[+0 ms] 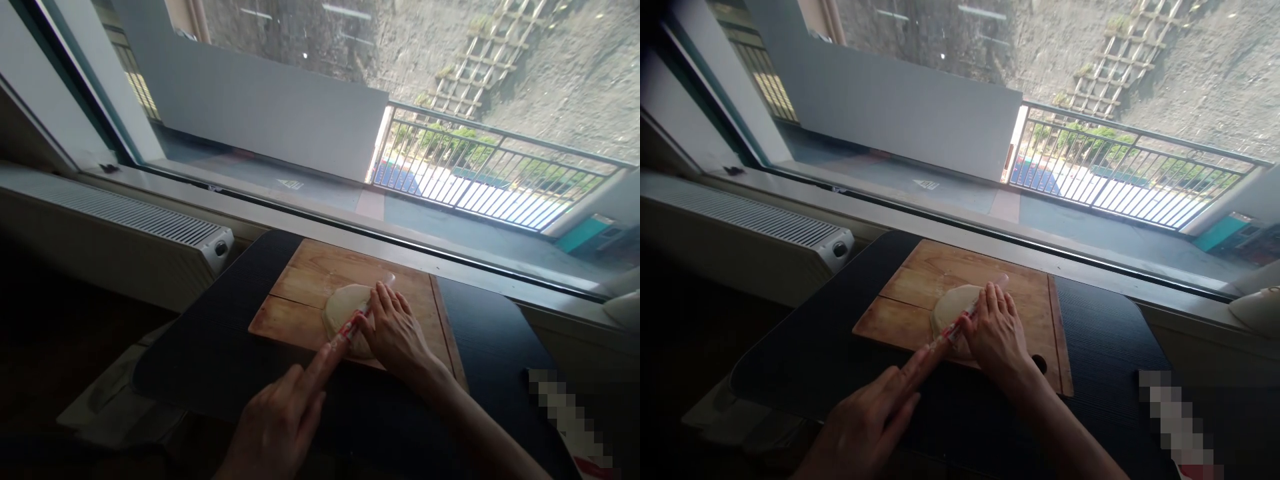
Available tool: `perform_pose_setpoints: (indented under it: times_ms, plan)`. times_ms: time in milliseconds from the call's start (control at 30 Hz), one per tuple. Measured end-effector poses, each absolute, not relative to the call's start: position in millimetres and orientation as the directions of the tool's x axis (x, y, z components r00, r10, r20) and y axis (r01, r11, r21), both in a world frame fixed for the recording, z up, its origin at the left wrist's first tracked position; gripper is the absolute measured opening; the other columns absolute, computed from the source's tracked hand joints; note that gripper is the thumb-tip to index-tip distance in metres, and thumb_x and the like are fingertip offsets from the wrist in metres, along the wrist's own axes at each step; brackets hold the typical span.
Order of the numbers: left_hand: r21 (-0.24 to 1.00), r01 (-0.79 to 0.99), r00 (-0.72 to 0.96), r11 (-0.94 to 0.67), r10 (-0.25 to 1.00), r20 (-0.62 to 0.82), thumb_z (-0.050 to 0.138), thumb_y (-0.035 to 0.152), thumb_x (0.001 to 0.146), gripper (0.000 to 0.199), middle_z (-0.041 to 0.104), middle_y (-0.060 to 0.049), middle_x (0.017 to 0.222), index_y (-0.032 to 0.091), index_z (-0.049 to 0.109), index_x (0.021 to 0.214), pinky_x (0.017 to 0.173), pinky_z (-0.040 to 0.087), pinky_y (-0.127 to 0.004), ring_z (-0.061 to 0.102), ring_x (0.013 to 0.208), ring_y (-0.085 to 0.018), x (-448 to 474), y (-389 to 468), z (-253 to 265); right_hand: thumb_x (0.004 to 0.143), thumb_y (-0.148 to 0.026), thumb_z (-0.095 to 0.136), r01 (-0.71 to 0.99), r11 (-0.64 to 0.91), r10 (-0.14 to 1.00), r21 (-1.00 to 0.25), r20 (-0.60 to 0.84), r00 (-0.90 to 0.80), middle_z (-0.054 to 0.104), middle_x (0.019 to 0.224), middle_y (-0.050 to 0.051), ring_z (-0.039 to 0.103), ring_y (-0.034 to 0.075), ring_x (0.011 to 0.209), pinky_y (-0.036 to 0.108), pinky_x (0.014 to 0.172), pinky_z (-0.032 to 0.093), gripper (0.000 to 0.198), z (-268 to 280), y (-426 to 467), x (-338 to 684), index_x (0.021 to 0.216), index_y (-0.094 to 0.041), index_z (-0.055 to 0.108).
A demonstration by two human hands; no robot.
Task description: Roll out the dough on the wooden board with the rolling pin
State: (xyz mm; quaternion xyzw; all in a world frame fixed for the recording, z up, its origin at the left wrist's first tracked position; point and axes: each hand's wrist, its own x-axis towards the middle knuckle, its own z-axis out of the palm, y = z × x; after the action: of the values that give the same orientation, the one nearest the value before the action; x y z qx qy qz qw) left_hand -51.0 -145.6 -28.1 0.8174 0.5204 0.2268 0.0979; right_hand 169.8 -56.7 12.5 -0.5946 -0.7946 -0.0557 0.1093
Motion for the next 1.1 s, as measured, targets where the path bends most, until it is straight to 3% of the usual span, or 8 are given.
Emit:
perform_pose_setpoints:
  times_ms: [167, 267, 433, 500, 633, 767, 933, 1100]
  plan:
    - [0.362, 0.895, 0.154, -0.260, 0.942, 0.297, 0.039, 0.039, 0.092, 0.045, 0.062, -0.004, 0.099, 0.026, 0.041, 0.134, 0.074, 0.049, -0.029, 0.061, 0.088, -0.018, -68.6, -104.1, -16.1, 0.096, -0.044, 0.022, 0.926, 0.360, 0.925, -0.116, 0.172, -0.339, 0.045, 0.137, 0.011, 0.028, 0.022, 0.134, 0.038, 0.110, 0.020, 0.051, 19.7, 24.9, 129.9, 0.114, -0.013, 0.059]
    - [0.343, 0.911, 0.121, -0.230, 0.943, 0.309, 0.038, 0.041, 0.092, 0.043, 0.061, -0.005, 0.099, 0.023, 0.047, 0.130, 0.079, 0.047, -0.031, 0.059, 0.093, -0.020, -74.2, -91.9, -10.4, 0.096, -0.044, 0.022, 0.920, 0.366, 0.927, -0.142, 0.138, -0.348, 0.047, 0.135, 0.011, 0.034, 0.021, 0.130, 0.037, 0.106, 0.026, 0.050, 26.7, 54.1, 110.9, 0.106, -0.015, 0.061]
    - [0.328, 0.903, 0.179, -0.278, 0.937, 0.300, 0.040, 0.033, 0.091, 0.043, 0.058, -0.004, 0.093, 0.027, 0.041, 0.134, 0.076, 0.046, -0.030, 0.058, 0.086, -0.018, -71.9, -106.1, -15.9, 0.097, -0.040, 0.022, 0.906, 0.411, 0.897, -0.107, 0.229, -0.379, 0.047, 0.135, 0.006, 0.028, 0.022, 0.134, 0.041, 0.109, 0.024, 0.045, 18.1, 0.9, 140.4, 0.119, -0.020, 0.055]
    - [0.328, 0.890, 0.222, -0.317, 0.929, 0.296, 0.042, 0.030, 0.091, 0.046, 0.057, -0.003, 0.096, 0.029, 0.037, 0.136, 0.074, 0.045, -0.030, 0.057, 0.085, -0.017, -69.7, -111.3, -17.8, 0.095, -0.041, 0.026, 0.927, 0.365, 0.902, -0.086, 0.281, -0.329, 0.040, 0.141, 0.009, 0.026, 0.023, 0.135, 0.043, 0.109, 0.023, 0.048, 10.1, -37.8, 165.5, 0.133, -0.016, 0.043]
    - [0.283, 0.891, 0.256, -0.355, 0.908, 0.333, 0.045, 0.028, 0.090, 0.045, 0.057, -0.003, 0.100, 0.031, 0.039, 0.135, 0.077, 0.043, -0.033, 0.056, 0.088, -0.018, -69.6, -102.5, -15.1, 0.094, -0.042, 0.030, 0.945, 0.323, 0.917, -0.051, 0.262, -0.300, 0.033, 0.145, 0.011, 0.021, 0.024, 0.137, 0.042, 0.110, 0.024, 0.054, 2.0, -76.6, 191.7, 0.138, -0.012, 0.035]
    - [0.220, 0.918, 0.237, -0.329, 0.902, 0.360, 0.044, 0.034, 0.090, 0.042, 0.058, -0.005, 0.100, 0.025, 0.045, 0.131, 0.083, 0.041, -0.036, 0.055, 0.096, -0.021, -70.9, -81.5, -10.1, 0.096, -0.044, 0.023, 0.961, 0.263, 0.944, -0.085, 0.228, -0.238, 0.045, 0.136, 0.014, 0.030, 0.025, 0.132, 0.043, 0.108, 0.023, 0.051, 10.6, -26.5, 171.9, 0.127, -0.012, 0.048]
    - [0.209, 0.946, 0.156, -0.247, 0.914, 0.374, 0.041, 0.035, 0.090, 0.041, 0.060, -0.007, 0.100, 0.020, 0.047, 0.128, 0.082, 0.042, -0.035, 0.056, 0.096, -0.022, -71.4, -72.2, -5.7, 0.096, -0.043, 0.021, 0.933, 0.334, 0.943, -0.134, 0.068, -0.327, 0.057, 0.121, 0.005, 0.043, 0.022, 0.120, 0.043, 0.100, 0.032, 0.043, 29.4, 66.4, 134.4, 0.108, -0.025, 0.058]
    - [0.222, 0.943, 0.158, -0.246, 0.923, 0.351, 0.042, 0.033, 0.091, 0.040, 0.059, -0.006, 0.100, 0.022, 0.045, 0.129, 0.081, 0.041, -0.035, 0.056, 0.095, -0.021, -74.9, -80.8, -8.7, 0.097, -0.043, 0.018, 0.928, 0.345, 0.938, -0.144, 0.101, -0.333, 0.050, 0.130, 0.006, 0.033, 0.023, 0.129, 0.044, 0.103, 0.028, 0.045, 26.6, 58.8, 134.3, 0.117, -0.024, 0.053]
